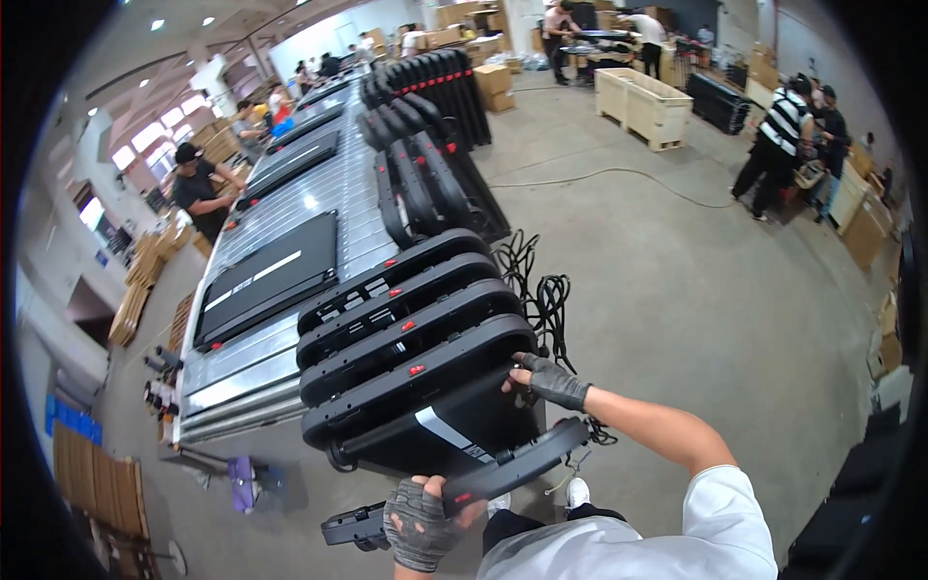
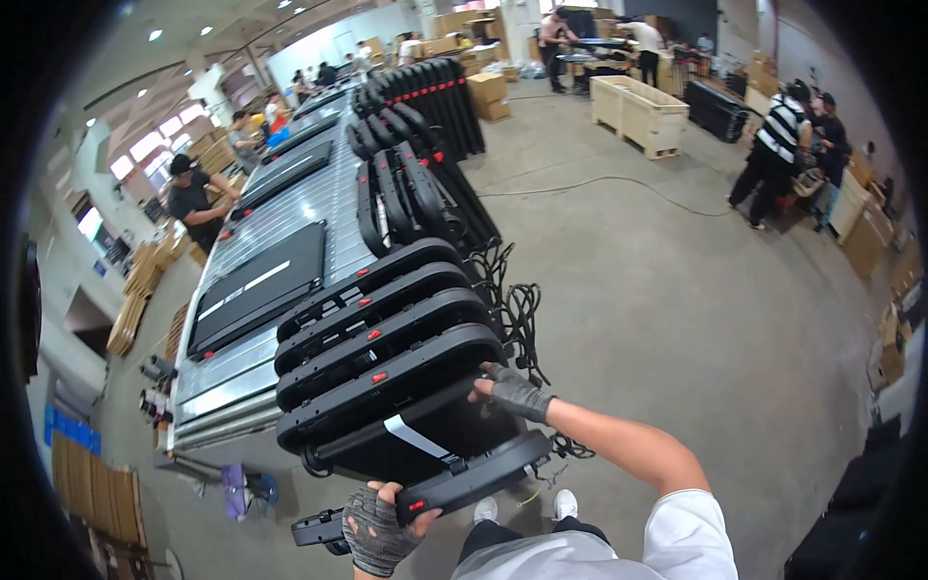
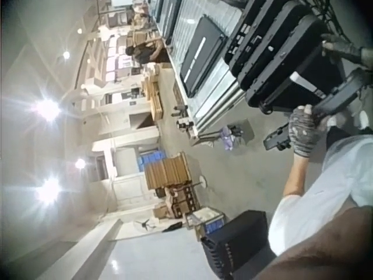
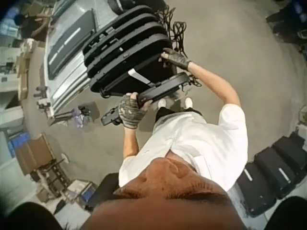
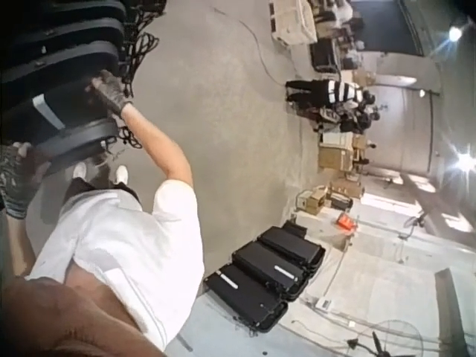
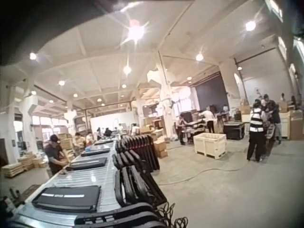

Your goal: Placing treadmill decks onto a conveyor belt and sorting small components at an assembly station.

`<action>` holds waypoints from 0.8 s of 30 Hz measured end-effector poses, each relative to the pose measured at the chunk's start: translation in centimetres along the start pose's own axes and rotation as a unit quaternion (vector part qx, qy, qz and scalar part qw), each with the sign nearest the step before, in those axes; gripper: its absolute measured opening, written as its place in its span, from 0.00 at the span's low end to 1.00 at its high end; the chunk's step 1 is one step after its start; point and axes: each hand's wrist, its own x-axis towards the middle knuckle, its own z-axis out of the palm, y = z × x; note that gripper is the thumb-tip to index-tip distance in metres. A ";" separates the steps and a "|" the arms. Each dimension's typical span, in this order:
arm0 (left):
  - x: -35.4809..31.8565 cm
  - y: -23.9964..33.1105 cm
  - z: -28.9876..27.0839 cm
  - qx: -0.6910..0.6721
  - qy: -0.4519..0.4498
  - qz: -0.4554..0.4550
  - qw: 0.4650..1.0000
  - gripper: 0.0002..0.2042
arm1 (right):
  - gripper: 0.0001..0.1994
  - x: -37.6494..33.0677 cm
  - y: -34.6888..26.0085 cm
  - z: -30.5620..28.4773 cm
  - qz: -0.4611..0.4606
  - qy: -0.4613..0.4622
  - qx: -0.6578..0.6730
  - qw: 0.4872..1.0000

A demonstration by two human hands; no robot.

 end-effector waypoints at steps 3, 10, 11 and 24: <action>-1.2 3.2 -1.9 0.017 -0.038 -0.032 0.999 0.28 | 0.30 1.9 1.1 1.9 0.011 0.087 0.186 0.979; -4.5 5.2 -1.8 0.053 -0.007 0.005 0.999 0.33 | 0.16 -0.2 -0.8 4.4 0.045 -0.187 0.517 0.834; -5.0 5.4 -1.7 0.042 -0.020 -0.005 0.999 0.34 | 0.18 -1.2 0.2 5.0 0.067 -0.176 0.459 0.868; -5.2 4.5 -0.3 0.058 0.026 0.000 0.998 0.30 | 0.23 0.2 8.3 -2.9 -0.010 0.054 -0.592 0.804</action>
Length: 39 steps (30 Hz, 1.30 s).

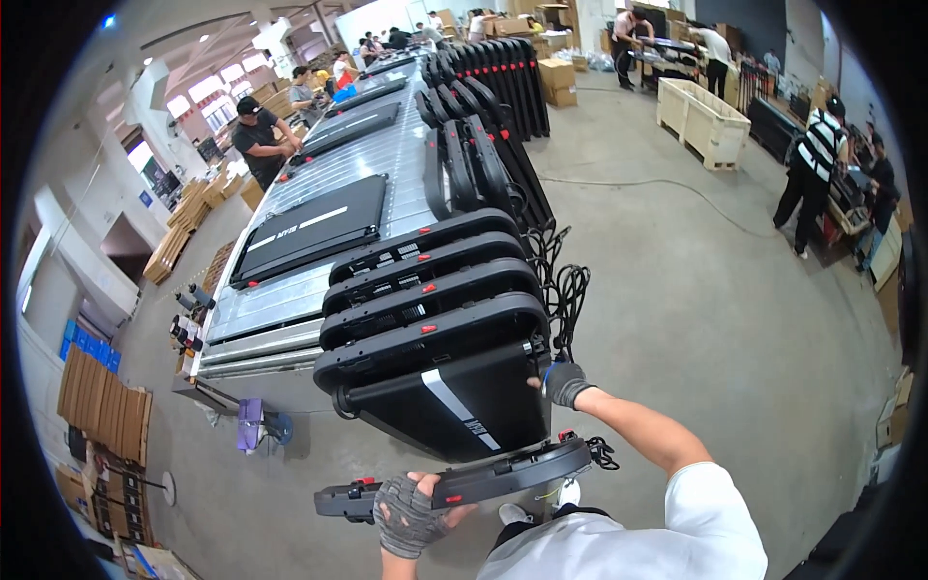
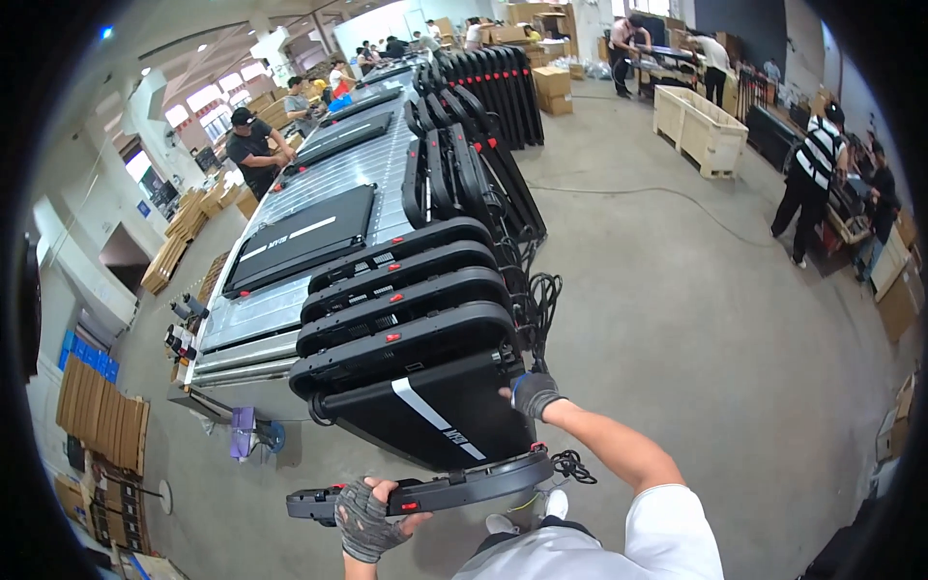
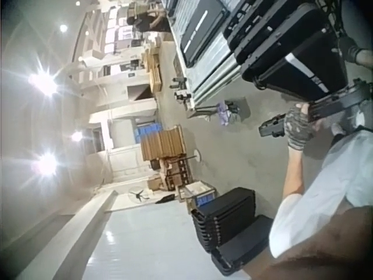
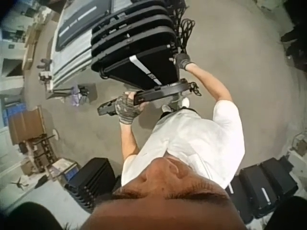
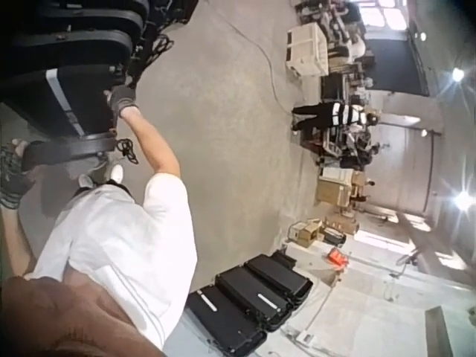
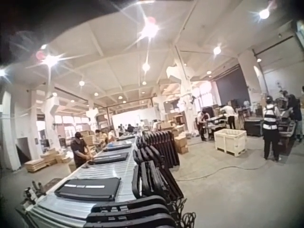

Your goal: Placing treadmill decks onto a conveyor belt and sorting small components at an assembly station.

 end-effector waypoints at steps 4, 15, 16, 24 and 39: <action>-0.3 -1.6 0.1 -0.026 0.018 0.016 0.999 0.27 | 0.21 -1.3 -7.2 -9.3 -0.133 0.024 -0.051 0.990; 4.0 -2.2 -1.0 0.032 -0.034 0.031 0.998 0.41 | 0.15 3.0 -8.2 -13.5 -0.212 0.319 0.062 0.921; 4.0 -2.5 -1.0 0.039 -0.036 0.032 0.998 0.43 | 0.15 1.4 -9.0 -13.7 -0.207 0.315 0.063 0.924; 3.5 -2.1 -1.7 0.055 -0.096 0.007 0.994 0.45 | 0.21 -6.2 -8.3 -15.2 -0.132 0.010 0.368 0.920; -1.2 0.6 -2.7 -0.036 -0.081 -0.032 0.996 0.45 | 0.11 11.1 -6.5 -6.2 0.140 -0.002 0.884 0.447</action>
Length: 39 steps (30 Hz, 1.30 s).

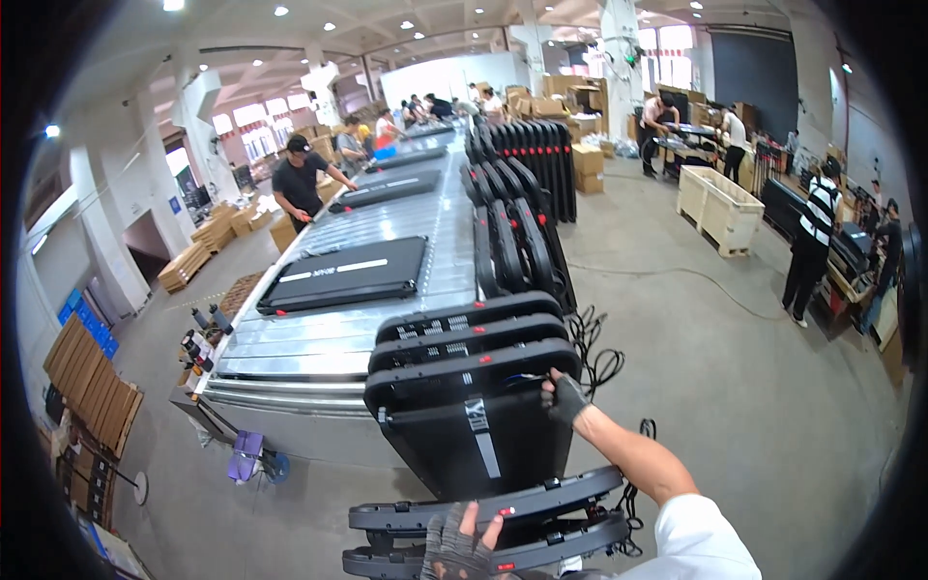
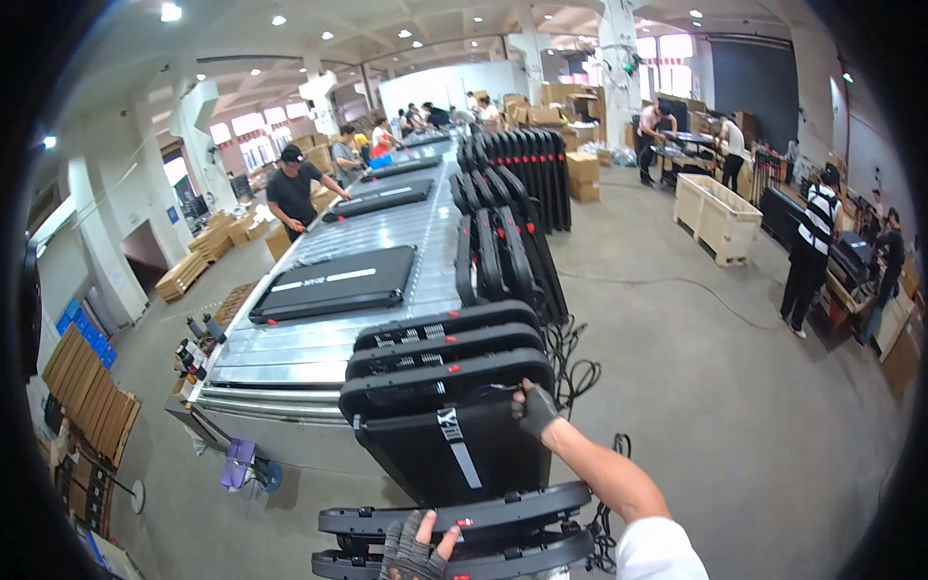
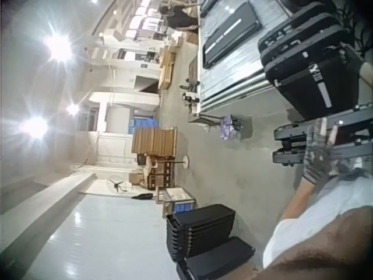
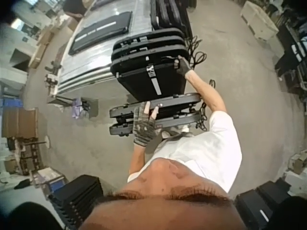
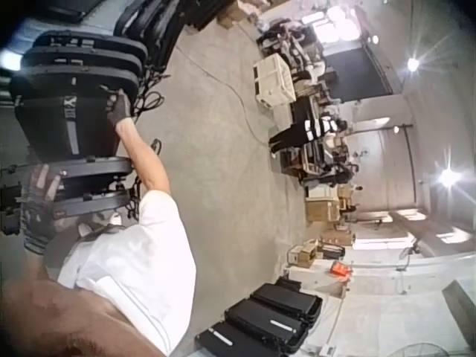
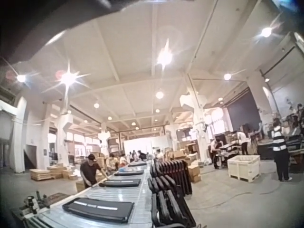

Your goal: Placing treadmill decks onto a conveyor belt and sorting small components at an assembly station.

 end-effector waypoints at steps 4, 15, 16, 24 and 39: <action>-0.2 0.0 -0.4 0.024 -0.003 0.000 1.000 0.44 | 0.15 -3.1 0.0 -0.4 0.070 -0.162 -0.037 0.984; 2.2 -1.3 0.1 0.043 0.006 0.000 0.999 0.45 | 0.16 -2.7 -3.7 -8.8 -0.142 0.083 -0.887 0.432; 2.5 -1.5 0.4 0.038 0.011 0.002 0.999 0.44 | 0.16 -2.6 -3.6 -8.4 -0.135 0.086 -0.890 0.426; 2.8 -2.5 0.9 0.046 0.001 0.000 0.999 0.44 | 0.13 -5.3 -3.9 1.6 -0.343 -0.069 -0.857 0.377; 4.2 -3.8 0.8 0.062 0.003 0.043 0.997 0.53 | 0.18 -8.3 -4.8 4.8 -0.388 -0.019 -0.781 0.489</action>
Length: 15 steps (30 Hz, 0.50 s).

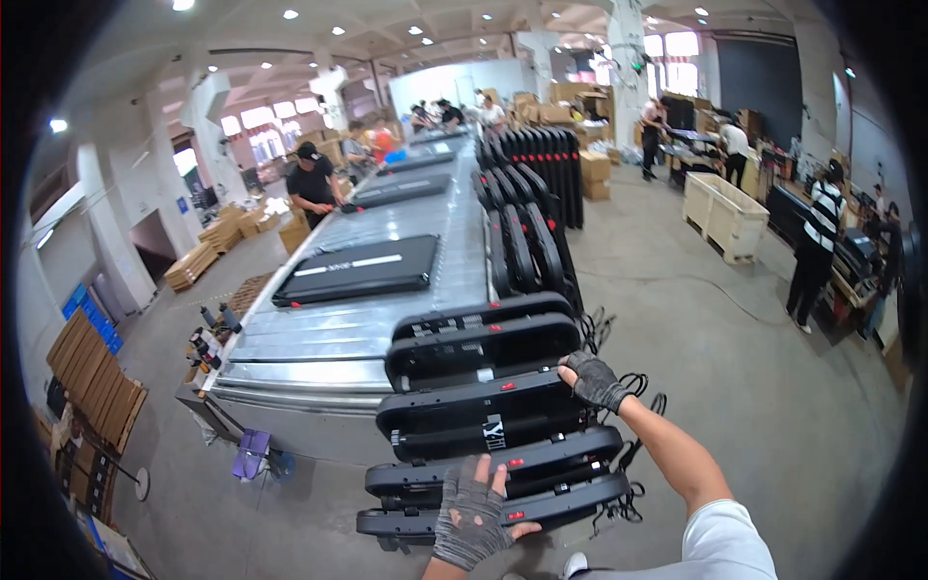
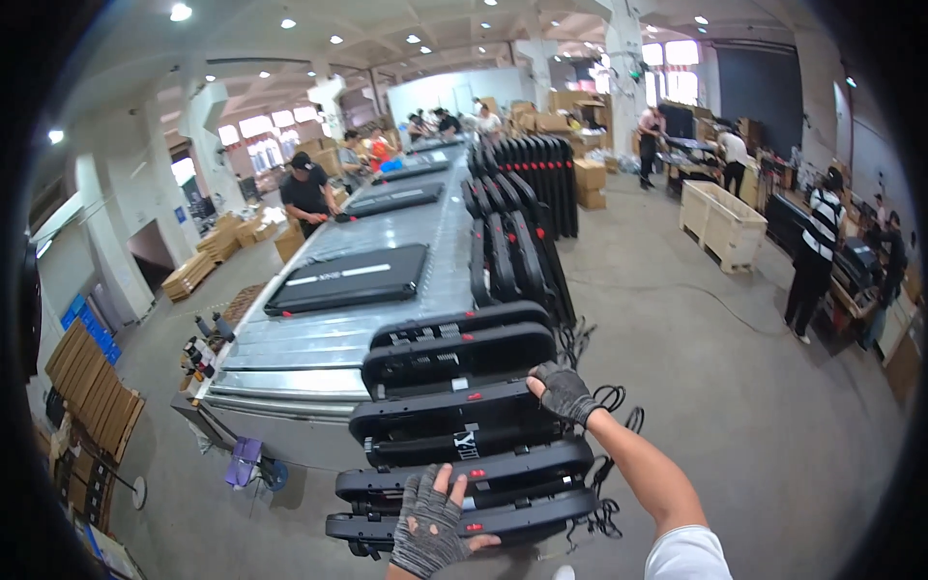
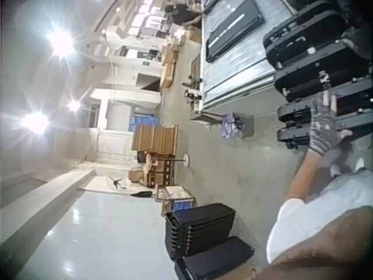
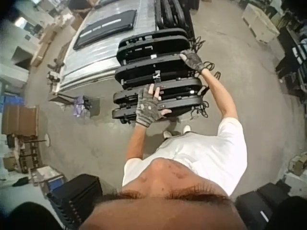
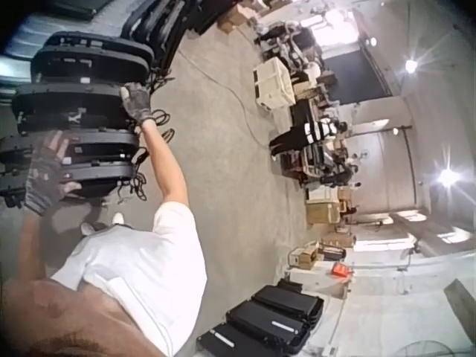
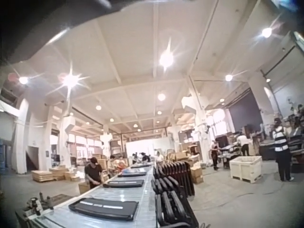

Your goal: Placing treadmill decks onto a conveyor belt and sorting small components at an assembly station.

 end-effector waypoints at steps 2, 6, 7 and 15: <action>0.3 0.3 -0.3 -0.007 0.026 -0.001 1.000 0.52 | 0.17 -2.9 -1.4 -1.8 -0.003 -0.009 0.083 0.997; 0.0 1.1 -0.2 -0.021 0.012 0.006 1.000 0.51 | 0.17 -5.8 -1.7 -3.5 0.054 -0.040 0.164 0.984; -0.4 1.6 -0.8 -0.028 0.019 -0.004 0.999 0.50 | 0.18 -5.7 -0.9 -3.1 0.090 -0.091 0.167 0.978; -3.5 4.0 -1.1 -0.024 -0.019 -0.024 0.999 0.47 | 0.18 4.2 6.3 4.1 0.281 -0.124 0.496 0.812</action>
